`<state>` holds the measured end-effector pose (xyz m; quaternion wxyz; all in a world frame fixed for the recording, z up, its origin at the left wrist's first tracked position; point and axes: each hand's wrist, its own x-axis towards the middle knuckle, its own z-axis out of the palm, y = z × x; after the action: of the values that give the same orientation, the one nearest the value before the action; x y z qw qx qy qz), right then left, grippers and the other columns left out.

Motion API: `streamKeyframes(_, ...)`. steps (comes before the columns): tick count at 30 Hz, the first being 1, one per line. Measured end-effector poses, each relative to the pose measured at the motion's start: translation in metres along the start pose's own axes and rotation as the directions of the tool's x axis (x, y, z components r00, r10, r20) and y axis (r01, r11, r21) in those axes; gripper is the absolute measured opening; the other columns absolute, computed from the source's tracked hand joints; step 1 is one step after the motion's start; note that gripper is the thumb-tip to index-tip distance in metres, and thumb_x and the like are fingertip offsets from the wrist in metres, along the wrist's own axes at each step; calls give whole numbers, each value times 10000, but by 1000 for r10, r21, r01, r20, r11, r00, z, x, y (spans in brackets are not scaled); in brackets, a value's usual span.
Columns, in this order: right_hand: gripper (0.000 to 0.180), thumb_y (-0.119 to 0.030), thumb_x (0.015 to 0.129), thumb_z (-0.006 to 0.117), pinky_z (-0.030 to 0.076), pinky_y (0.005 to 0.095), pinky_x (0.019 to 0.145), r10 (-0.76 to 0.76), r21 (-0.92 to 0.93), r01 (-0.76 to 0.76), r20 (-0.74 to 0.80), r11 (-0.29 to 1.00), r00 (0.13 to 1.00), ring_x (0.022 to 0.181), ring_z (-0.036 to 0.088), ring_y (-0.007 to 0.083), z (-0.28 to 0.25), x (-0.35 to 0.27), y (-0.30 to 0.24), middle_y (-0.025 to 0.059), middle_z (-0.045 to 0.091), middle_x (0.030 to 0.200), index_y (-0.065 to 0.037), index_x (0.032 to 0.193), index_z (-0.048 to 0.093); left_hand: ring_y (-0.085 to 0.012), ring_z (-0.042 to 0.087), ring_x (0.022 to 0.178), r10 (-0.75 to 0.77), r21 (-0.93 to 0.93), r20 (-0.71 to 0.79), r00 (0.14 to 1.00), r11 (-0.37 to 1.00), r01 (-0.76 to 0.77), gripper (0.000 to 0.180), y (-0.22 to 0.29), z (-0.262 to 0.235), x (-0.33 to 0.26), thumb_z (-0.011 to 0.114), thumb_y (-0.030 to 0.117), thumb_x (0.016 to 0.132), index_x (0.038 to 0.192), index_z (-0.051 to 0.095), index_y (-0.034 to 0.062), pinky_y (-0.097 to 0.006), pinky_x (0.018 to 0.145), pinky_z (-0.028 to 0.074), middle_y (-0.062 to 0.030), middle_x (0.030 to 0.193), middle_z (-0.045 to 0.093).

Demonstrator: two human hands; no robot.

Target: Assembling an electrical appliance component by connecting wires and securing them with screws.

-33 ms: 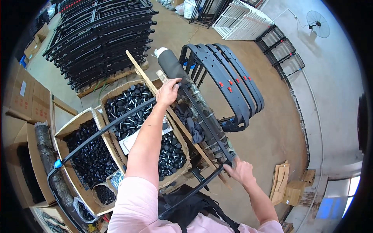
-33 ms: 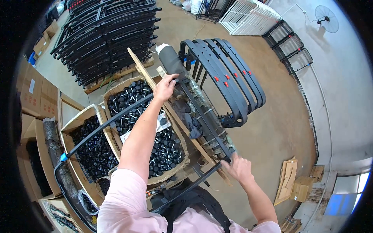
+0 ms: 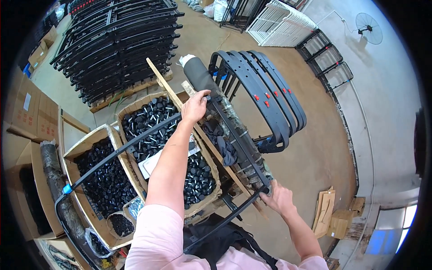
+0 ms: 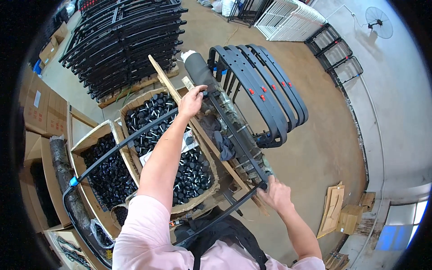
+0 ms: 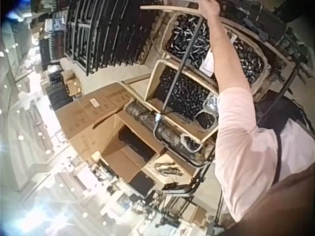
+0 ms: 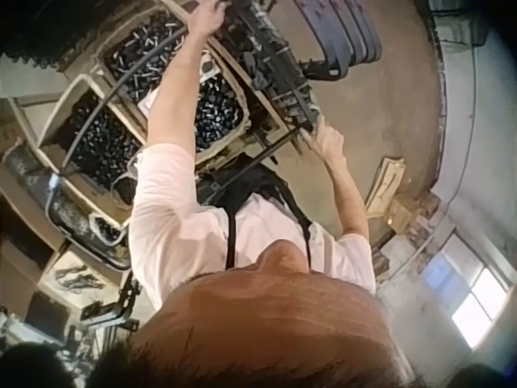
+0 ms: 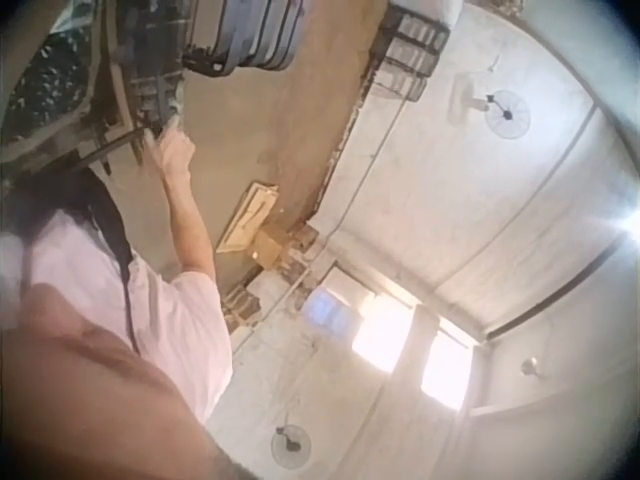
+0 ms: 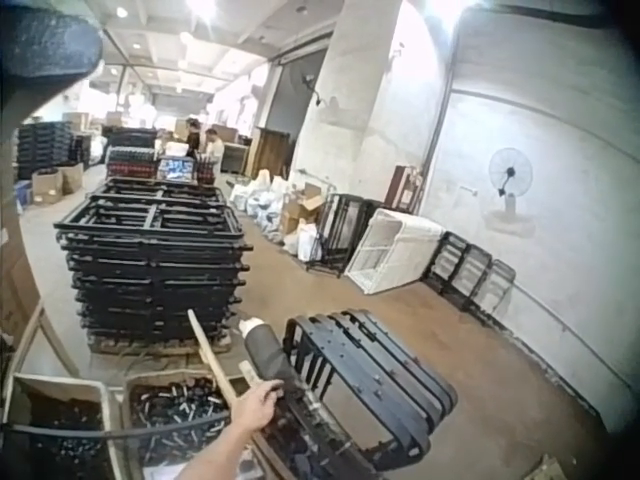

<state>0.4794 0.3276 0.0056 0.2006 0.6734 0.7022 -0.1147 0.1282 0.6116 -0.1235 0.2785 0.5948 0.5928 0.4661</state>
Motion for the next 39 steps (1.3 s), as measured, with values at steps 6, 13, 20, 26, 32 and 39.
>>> streamKeyframes(6,392,-420,855,730,593,475,716,-93,-174,99,42,980,995,836,747,368,0,-9,13,173,756,880,-43,965,711,-274,647,1134,-75,162,46,996,985,66,270,17,1,-2,641,295,978,1231,704,224,-403,946,508,-39,1210,644)
streamKeyframes(13,265,-281,810,721,596,455,709,-184,-74,172,-193,982,964,857,747,346,1,-12,5,138,757,889,-73,972,743,-282,637,1181,-102,44,28,994,994,100,244,12,2,-2,625,280,986,1204,714,215,-413,983,507,-47,1230,668)
streamKeyframes(20,238,-217,811,667,598,450,709,-153,-120,140,-100,983,983,877,746,343,-1,-7,4,163,753,915,-62,980,732,-293,627,1151,-50,144,48,998,989,42,267,19,-3,-3,654,282,973,1230,700,227,-414,974,504,-67,1180,637)
streamKeyframes(26,198,-169,830,621,601,442,704,-172,-117,158,-121,980,978,873,752,333,3,-8,9,161,754,945,-73,970,723,-306,628,1216,36,94,34,999,995,-39,321,10,-3,-1,577,188,996,1303,665,212,-410,1003,506,-59,1286,673)
streamKeyframes(32,190,-166,912,566,603,468,717,-116,-143,113,-18,983,993,879,750,338,4,-9,12,148,750,957,-59,1048,644,-285,636,1190,4,141,54,999,990,-12,279,21,7,-3,680,311,947,1217,700,246,-423,992,506,-67,1239,671)
streamKeyframes(39,296,-254,869,659,568,516,664,-200,-114,196,-21,974,980,790,723,399,18,6,3,210,721,840,-38,1046,559,-295,634,1169,82,228,16,997,970,-83,282,-7,-12,-5,671,283,952,1231,702,257,-441,968,531,-58,1204,647)
